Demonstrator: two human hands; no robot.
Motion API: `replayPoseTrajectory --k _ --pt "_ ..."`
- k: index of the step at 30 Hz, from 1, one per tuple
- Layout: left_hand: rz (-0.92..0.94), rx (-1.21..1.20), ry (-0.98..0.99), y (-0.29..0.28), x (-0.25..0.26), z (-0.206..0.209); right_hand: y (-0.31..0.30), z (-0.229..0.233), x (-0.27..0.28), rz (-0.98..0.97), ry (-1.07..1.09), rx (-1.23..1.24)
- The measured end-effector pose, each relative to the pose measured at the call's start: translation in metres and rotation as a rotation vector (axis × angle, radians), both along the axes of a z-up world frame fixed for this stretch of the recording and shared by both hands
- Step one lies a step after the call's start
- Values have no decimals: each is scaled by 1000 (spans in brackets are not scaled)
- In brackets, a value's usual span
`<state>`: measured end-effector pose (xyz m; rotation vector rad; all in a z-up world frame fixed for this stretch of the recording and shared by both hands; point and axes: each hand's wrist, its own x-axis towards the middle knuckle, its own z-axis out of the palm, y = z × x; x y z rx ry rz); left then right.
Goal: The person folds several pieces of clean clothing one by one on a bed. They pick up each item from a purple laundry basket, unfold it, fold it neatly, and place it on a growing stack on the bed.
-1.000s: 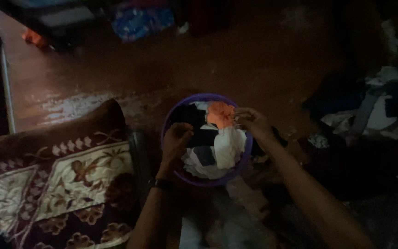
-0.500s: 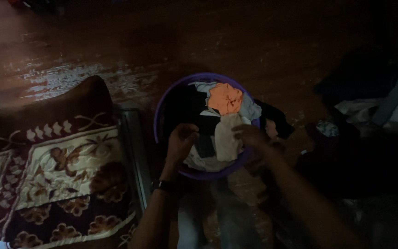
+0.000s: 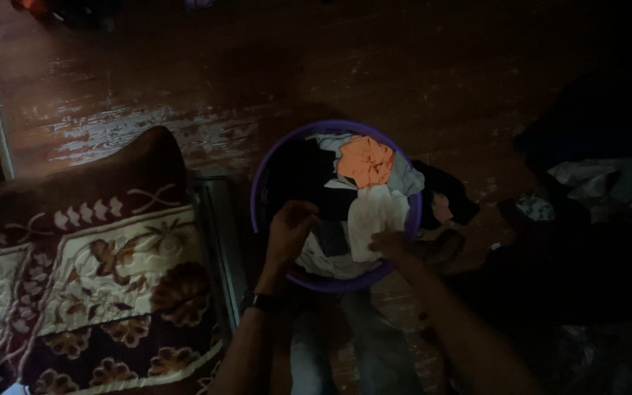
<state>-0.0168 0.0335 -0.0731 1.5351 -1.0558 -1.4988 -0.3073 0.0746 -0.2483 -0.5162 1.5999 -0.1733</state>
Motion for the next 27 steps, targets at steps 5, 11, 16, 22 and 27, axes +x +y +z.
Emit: replayPoseTrajectory --k 5,11,16,22,27 --pt "-10 63 -116 -1 -4 6 -4 20 -9 -123 119 -254" --pt "-43 -128 82 -16 -20 28 -59 118 7 36 -167 -828" --pt "-4 -38 98 -37 -17 110 -111 262 34 185 -255 -837" --pt "236 81 392 -45 6 232 -141 401 96 403 -407 -853" --pt "230 -108 263 -13 58 288 -125 474 157 802 -312 -1058"
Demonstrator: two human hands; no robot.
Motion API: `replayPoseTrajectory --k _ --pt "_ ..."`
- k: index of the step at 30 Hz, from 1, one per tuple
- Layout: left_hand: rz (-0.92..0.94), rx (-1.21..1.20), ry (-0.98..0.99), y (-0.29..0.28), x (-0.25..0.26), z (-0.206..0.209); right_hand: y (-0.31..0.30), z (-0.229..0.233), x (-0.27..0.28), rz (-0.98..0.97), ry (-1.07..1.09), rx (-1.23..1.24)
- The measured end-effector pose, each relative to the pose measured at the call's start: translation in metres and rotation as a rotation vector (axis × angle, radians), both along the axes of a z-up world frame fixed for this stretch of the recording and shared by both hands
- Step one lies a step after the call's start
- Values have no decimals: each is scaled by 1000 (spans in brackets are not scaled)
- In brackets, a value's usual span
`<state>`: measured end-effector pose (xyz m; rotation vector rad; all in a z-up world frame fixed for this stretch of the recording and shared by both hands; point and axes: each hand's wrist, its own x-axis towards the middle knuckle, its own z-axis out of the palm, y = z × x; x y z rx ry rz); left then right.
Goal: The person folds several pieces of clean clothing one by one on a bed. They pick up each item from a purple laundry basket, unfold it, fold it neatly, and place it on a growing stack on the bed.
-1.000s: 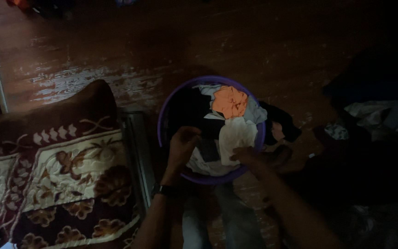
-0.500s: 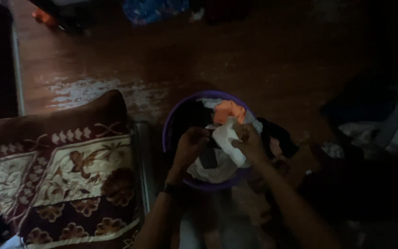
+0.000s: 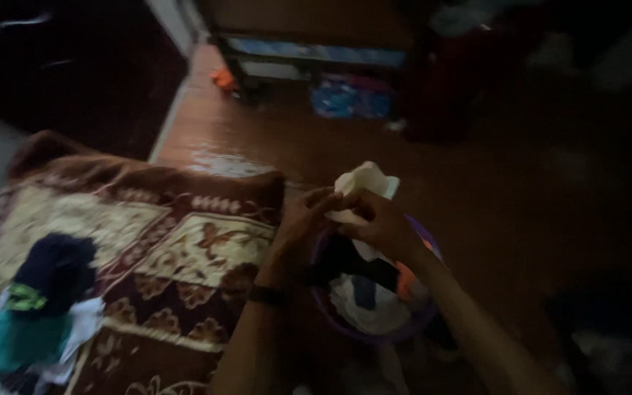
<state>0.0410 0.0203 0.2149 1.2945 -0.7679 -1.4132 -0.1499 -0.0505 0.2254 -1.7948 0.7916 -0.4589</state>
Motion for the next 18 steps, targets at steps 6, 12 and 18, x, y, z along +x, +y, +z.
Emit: replayPoseTrajectory --k 6,12,18 --pt "307 -363 -288 52 75 30 39 54 70 159 -219 -21" --pt "366 -315 -773 154 122 86 89 74 140 135 -167 -387" --pt "406 -350 -752 266 146 130 157 83 203 338 -315 -473"
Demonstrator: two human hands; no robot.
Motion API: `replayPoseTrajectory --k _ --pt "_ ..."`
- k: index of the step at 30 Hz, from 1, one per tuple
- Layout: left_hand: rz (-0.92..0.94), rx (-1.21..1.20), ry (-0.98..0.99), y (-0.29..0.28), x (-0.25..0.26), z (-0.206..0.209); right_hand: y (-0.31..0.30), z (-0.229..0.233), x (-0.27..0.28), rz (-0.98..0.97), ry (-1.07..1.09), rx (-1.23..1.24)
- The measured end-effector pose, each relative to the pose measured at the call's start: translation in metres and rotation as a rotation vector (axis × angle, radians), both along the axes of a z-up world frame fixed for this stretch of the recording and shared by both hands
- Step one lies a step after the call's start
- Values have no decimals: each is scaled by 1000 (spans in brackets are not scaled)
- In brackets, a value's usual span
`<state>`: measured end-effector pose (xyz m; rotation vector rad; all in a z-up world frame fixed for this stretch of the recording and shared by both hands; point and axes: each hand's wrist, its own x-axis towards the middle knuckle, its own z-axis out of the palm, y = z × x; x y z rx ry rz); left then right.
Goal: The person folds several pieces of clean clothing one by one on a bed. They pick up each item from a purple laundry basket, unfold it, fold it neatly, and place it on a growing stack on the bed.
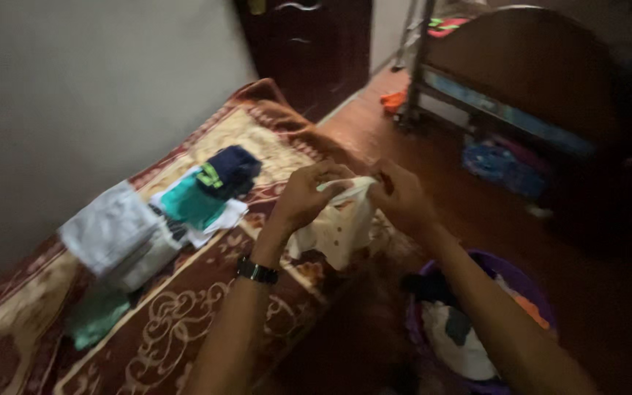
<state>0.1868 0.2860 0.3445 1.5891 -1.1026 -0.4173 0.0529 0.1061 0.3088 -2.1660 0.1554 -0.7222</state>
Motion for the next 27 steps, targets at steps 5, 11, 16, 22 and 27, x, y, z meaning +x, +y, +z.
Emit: replayPoseTrajectory --k 5,11,16,22,27 --pt "181 205 -309 103 19 11 77 34 33 206 16 -29" --pt "520 166 -488 233 40 7 163 73 48 279 146 -405" --pt "713 227 -346 320 46 11 188 84 72 323 404 -232" --pt "813 184 -283 364 49 17 202 62 123 542 320 -439" --pt "604 188 -264 355 62 25 249 52 166 830 220 -299"
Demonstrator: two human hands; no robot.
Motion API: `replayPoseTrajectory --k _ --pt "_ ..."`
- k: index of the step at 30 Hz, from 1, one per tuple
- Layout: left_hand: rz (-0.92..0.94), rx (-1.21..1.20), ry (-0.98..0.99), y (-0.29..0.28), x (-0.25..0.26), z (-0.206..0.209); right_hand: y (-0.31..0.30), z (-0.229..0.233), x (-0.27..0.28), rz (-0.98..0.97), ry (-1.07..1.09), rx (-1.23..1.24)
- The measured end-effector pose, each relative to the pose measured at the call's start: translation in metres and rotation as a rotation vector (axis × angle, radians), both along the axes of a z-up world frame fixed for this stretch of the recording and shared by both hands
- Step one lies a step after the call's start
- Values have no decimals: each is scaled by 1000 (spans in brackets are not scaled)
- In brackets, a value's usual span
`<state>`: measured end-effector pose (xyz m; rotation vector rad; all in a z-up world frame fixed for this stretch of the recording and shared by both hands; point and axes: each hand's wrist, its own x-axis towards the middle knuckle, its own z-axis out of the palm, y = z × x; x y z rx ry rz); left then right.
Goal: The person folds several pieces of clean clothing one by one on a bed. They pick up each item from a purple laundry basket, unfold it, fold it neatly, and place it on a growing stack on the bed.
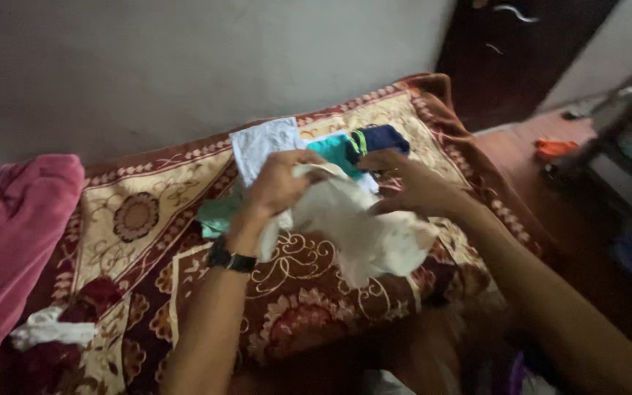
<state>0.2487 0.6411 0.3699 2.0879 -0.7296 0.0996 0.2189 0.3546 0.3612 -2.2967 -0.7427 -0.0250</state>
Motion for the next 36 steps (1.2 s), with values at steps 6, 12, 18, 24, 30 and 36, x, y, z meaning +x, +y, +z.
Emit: replayPoseTrajectory --k 6,12,18,24,30,36 --pt "122 219 290 -14 23 16 57 7 46 -33 127 84" --pt "251 376 316 6 29 -74 44 5 83 -97 263 172" --pt "427 7 161 50 46 -154 35 -22 113 -82 253 266" --pt "336 -192 384 72 45 -122 34 -36 140 -40 246 231" --pt "273 60 544 96 62 -98 29 -28 147 -131 242 52" --pt "333 -91 386 122 76 -106 25 -46 146 -168 207 2"
